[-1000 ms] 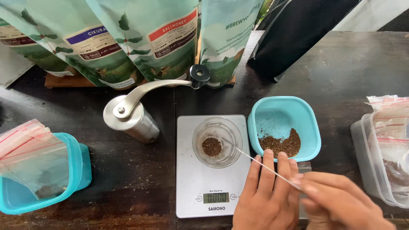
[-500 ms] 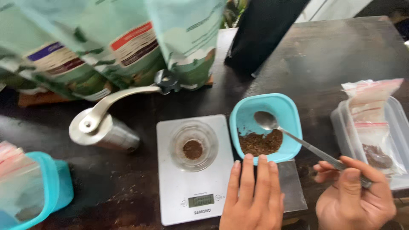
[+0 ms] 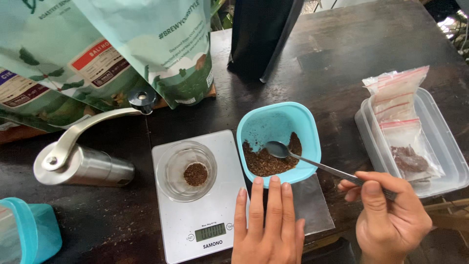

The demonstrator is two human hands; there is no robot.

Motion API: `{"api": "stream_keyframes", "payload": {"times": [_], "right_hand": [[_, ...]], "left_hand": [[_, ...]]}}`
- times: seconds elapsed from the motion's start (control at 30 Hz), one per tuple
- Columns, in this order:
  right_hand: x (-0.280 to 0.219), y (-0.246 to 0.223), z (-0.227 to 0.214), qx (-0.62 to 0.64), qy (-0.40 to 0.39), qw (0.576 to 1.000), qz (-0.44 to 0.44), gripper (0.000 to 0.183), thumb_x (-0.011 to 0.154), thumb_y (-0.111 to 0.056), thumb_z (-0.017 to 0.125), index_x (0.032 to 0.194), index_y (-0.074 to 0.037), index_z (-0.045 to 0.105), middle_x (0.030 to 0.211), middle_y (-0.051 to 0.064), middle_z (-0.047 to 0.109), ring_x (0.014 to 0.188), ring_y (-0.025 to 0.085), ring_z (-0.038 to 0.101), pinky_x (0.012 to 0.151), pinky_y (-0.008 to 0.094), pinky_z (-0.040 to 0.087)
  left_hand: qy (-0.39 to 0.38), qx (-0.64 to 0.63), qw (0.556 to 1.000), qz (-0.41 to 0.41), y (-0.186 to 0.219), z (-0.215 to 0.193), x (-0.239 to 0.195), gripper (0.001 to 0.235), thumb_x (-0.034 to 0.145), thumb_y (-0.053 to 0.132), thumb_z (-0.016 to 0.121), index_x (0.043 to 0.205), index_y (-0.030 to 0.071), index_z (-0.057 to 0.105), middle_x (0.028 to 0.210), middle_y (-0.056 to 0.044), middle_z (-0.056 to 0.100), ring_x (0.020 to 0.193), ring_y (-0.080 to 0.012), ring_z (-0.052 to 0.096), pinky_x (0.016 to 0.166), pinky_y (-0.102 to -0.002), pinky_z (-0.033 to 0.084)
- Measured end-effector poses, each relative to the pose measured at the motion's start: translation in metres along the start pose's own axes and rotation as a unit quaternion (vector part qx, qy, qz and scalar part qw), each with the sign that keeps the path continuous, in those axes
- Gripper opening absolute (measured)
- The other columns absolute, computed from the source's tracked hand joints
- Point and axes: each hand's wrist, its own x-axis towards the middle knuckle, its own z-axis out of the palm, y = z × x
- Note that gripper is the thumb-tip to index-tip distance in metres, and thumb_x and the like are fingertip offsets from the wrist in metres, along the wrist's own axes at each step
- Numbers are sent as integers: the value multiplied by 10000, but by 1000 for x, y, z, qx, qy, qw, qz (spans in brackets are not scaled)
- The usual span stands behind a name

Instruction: The person empties a small container into a clear plastic cup, seals a small plastic bag, and then uses a spoon to transfer coffee grounds from a bowl into the cup on a scale.

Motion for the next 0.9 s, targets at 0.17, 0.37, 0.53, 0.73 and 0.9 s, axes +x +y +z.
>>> {"api": "stream_keyframes", "payload": {"times": [0.17, 0.37, 0.53, 0.73, 0.9], "right_hand": [[2, -5, 2, 32, -69, 996, 50, 185, 1072, -86, 612, 1079, 94, 654, 873, 228, 654, 690, 273, 710, 605, 267, 552], [9, -8, 13, 75, -93, 987, 110, 218, 1094, -118, 590, 1097, 93, 642, 829, 250, 670, 686, 294, 721, 558, 272, 532], [12, -8, 14, 111, -76, 978, 159, 251, 1086, -200, 615, 1141, 43, 637, 837, 243, 690, 671, 290, 711, 524, 286, 508], [13, -3, 13, 180, -53, 962, 200, 223, 1079, -235, 640, 1135, -19, 654, 839, 226, 709, 623, 281, 684, 511, 304, 497], [19, 2, 14, 224, -37, 953, 202, 196, 1093, -229, 633, 1130, -38, 661, 818, 213, 686, 622, 288, 665, 515, 331, 488]], "left_hand": [[-16, -6, 1000, -5, 2, -2, 1, 514, 1091, 384, 454, 1403, 23, 644, 1434, -173, 657, 1349, -416, 589, 1104, -573, 487], [-12, -7, 1000, -13, 3, -3, 2, 509, 1095, 378, 437, 1391, 26, 656, 1430, -168, 661, 1343, -412, 600, 1094, -584, 481], [-21, -11, 1000, -18, 3, -3, 3, 515, 1075, 401, 499, 1390, 27, 661, 1437, -174, 655, 1350, -416, 590, 1093, -601, 472], [-18, -1, 1000, -21, 1, -3, 9, 530, 1056, 408, 510, 1409, 38, 648, 1457, -175, 640, 1357, -412, 581, 1095, -608, 457], [-2, 15, 999, -29, -3, -5, 14, 569, 1011, 435, 548, 1400, 34, 653, 1452, -179, 639, 1364, -413, 572, 1095, -620, 450]]}}
